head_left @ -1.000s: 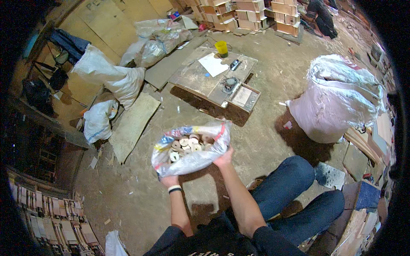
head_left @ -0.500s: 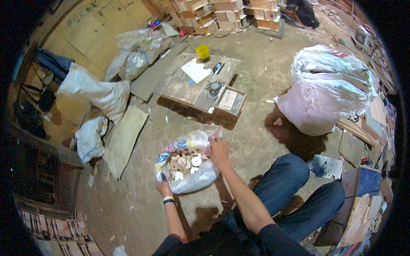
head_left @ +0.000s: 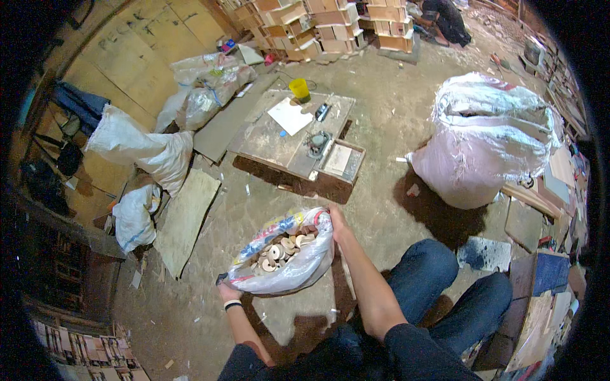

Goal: The person sits on the floor and threads small wooden discs onto a thin rod, then applies a dark liquid to the assembled stack using a brush. The person handles the discs one at a time from a bag and builds a vertical stack on the rod.

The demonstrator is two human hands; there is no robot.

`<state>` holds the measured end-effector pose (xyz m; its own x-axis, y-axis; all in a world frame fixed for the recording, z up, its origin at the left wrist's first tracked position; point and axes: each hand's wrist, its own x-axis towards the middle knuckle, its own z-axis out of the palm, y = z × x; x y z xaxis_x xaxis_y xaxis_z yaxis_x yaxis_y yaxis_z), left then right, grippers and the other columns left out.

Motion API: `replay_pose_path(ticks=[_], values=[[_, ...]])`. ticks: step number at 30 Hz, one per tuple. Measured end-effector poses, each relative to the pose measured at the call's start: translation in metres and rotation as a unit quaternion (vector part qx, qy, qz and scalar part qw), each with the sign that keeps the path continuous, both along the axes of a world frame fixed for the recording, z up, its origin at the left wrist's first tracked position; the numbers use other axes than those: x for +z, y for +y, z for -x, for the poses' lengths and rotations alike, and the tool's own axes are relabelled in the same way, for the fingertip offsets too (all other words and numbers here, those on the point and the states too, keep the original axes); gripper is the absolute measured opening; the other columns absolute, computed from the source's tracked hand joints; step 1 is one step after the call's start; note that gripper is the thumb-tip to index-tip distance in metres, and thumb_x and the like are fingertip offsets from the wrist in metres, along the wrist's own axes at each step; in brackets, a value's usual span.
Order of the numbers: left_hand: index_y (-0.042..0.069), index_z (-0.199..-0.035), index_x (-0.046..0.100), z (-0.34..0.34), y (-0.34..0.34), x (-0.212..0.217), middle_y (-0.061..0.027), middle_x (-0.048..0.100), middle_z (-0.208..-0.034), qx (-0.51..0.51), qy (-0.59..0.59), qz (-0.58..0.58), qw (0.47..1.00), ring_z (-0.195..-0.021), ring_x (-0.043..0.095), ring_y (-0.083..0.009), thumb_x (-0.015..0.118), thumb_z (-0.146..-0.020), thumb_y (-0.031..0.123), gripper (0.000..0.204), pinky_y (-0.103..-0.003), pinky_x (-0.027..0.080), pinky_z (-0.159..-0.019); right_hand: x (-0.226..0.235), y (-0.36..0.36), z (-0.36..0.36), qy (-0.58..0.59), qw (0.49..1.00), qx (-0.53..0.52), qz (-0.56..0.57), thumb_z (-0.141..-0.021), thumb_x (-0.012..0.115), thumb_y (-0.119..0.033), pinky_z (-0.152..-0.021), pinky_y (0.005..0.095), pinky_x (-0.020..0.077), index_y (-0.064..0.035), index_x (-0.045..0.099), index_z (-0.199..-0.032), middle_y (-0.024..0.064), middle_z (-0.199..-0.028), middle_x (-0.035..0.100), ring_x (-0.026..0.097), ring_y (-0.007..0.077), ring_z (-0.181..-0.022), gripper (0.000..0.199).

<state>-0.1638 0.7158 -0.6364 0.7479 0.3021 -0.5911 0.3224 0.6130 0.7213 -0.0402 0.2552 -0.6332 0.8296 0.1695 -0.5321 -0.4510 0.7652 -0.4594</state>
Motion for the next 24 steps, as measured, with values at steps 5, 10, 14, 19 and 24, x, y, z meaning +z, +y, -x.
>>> replay_pose_path(ticks=[5,10,14,19,24], values=[[0.012,-0.123,0.063,0.057,-0.074,0.030,-0.0096,0.067,-0.116,0.058,0.035,-0.120,0.990,-0.106,0.063,-0.0279,0.067,-0.084,0.055,0.058,-0.046,0.052,-0.093,0.020,0.020,0.058,0.073,0.904,-0.126,0.401,-0.090,0.065,-0.058,-0.108,0.0518,0.0412,0.0100,0.044,-0.136,0.0295,-0.133,0.056,0.056,0.0384,-0.125,0.084],[0.013,-0.135,0.057,0.069,-0.145,0.008,-0.0062,0.064,-0.130,0.081,0.042,-0.106,0.990,-0.113,0.063,-0.0246,0.063,-0.095,0.055,0.057,-0.044,0.053,-0.092,0.038,0.052,0.107,0.158,0.857,-0.029,0.490,-0.093,0.064,-0.045,-0.104,0.0543,0.0440,0.0114,0.045,-0.136,0.0322,-0.134,0.055,0.055,0.0458,-0.124,0.073],[0.008,-0.136,0.057,0.024,-0.122,0.000,-0.0112,0.063,-0.135,-0.046,0.008,-0.357,0.933,-0.120,0.062,-0.0307,0.064,-0.094,0.042,0.054,-0.047,0.050,-0.100,0.022,0.074,0.057,0.325,0.902,-0.202,0.199,-0.098,0.056,-0.044,-0.094,0.0539,0.0522,0.0025,0.066,-0.116,0.0239,-0.117,0.068,0.066,0.0390,-0.106,0.051],[0.003,-0.133,0.059,-0.003,-0.096,0.006,-0.0136,0.065,-0.134,-0.007,-0.073,-0.590,0.804,-0.119,0.063,-0.0322,0.068,-0.091,0.029,0.050,-0.041,0.048,-0.106,-0.015,0.066,0.006,-0.106,0.850,-0.166,-0.488,-0.101,0.040,-0.048,-0.090,0.0500,0.0560,-0.0038,0.064,-0.124,0.0175,-0.114,0.068,0.065,0.0366,-0.102,0.054],[0.000,-0.140,0.054,0.026,-0.127,-0.019,-0.0149,0.057,-0.144,-0.006,-0.115,-0.689,0.716,-0.129,0.056,-0.0302,0.067,-0.093,0.017,0.052,-0.042,0.043,-0.110,-0.054,0.043,0.055,-0.080,0.905,-0.076,-0.412,-0.103,0.035,-0.053,-0.102,0.0517,0.0495,-0.0061,0.059,-0.137,0.0161,-0.135,0.061,0.059,0.0340,-0.120,0.063]])
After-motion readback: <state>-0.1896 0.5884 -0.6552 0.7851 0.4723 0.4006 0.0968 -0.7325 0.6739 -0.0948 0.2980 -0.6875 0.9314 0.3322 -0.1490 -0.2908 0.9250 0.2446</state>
